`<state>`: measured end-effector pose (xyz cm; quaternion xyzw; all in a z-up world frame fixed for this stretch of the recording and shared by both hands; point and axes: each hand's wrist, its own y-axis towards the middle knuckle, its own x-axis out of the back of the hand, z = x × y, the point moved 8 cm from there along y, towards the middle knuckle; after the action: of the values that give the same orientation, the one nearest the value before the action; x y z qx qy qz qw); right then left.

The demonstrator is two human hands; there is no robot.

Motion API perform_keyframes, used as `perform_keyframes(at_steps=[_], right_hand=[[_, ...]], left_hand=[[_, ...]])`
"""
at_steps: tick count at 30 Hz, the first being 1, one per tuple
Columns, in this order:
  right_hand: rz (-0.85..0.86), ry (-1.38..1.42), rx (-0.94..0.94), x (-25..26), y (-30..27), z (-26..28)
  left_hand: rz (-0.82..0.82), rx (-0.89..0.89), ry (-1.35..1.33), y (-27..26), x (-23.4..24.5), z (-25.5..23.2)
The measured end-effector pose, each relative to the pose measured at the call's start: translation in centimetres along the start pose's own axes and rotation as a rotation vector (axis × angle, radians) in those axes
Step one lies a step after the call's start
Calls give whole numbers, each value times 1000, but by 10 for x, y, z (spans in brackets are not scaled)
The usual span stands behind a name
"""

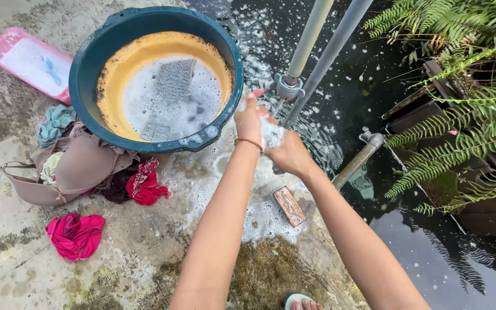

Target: Hand washing several pieces of clothing in a basin outdoors using a soap bar.

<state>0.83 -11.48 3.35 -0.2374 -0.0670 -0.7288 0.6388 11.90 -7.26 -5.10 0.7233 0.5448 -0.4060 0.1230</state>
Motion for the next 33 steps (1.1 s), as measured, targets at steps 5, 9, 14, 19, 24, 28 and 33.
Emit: perform_keyframes(at_steps=[5, 9, 14, 19, 24, 28, 33], right_hand=[[-11, -1, -26, 24, -18, 26], [-359, -297, 483, 31, -29, 67], [-567, -491, 777, 18, -37, 89], [-549, -391, 833, 16, -22, 73], [-620, -305, 718, 22, -4, 71], [-610, -210, 482, 23, 20, 42], [-317, 830, 170, 36, 48, -4]], left_hand=[[-241, -64, -418, 22, 54, 10], [-177, -50, -253, 21, 54, 35], [334, 173, -440, -32, -27, 20], [285, 380, -522, -19, -10, 54], [305, 173, -487, 11, -1, 63], [336, 73, -328, -2, -5, 51], [88, -71, 25, -21, 22, 27]])
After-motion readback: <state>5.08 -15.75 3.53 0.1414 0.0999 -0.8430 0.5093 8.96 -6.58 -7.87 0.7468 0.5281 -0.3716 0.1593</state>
